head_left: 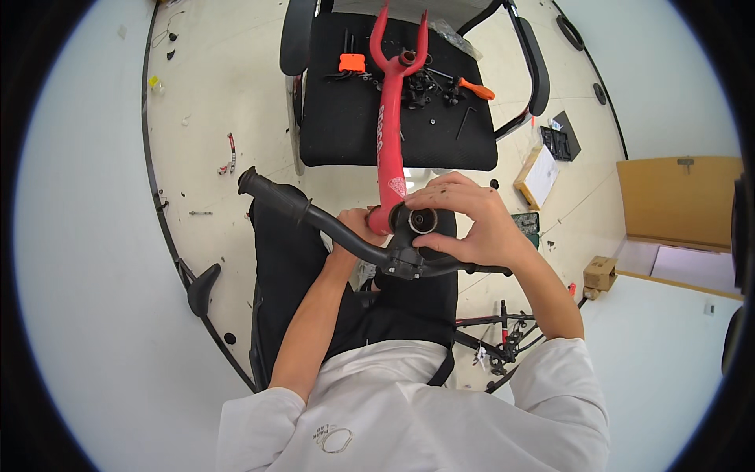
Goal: The person assembles a bicycle handlebar onto a red fork. They insert the handlebar into the fork's steerer tube, then add spacers, washers, and a bolt. Finally, they tighten the bolt with a hex key to secure the handlebar in place.
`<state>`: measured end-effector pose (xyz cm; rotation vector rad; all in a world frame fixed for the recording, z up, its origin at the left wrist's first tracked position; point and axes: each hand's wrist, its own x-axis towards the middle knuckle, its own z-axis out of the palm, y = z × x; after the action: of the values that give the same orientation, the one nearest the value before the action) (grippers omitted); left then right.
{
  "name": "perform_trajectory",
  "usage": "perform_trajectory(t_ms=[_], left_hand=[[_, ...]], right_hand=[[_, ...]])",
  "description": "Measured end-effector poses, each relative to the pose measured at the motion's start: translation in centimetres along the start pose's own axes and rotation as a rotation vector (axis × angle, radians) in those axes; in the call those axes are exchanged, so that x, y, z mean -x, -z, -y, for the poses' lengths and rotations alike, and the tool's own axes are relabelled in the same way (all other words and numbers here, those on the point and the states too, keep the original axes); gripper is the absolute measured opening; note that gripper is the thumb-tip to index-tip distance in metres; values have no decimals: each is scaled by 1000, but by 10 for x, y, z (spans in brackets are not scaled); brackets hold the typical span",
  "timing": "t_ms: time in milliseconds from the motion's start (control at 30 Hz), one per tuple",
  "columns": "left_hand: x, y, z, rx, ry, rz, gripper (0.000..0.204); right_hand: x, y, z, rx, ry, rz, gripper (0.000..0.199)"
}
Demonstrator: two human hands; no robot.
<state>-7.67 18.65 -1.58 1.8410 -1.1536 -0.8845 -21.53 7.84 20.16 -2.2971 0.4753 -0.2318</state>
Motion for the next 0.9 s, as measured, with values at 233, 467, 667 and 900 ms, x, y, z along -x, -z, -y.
perform_trajectory(t_ms=[233, 467, 667, 900], left_hand=[[2, 0, 4, 38, -18, -31, 34], [2, 4, -1, 18, 38, 16, 34], [3, 8, -2, 35, 42, -9, 31], [-1, 2, 8, 45, 65, -10, 34]], right_hand=[[2, -8, -10, -114, -47, -17, 43], [-5, -7, -8, -121, -49, 10, 57], [-30, 27, -50, -318, -142, 22, 54], [-76, -1, -186, 128, -430, 25, 31]])
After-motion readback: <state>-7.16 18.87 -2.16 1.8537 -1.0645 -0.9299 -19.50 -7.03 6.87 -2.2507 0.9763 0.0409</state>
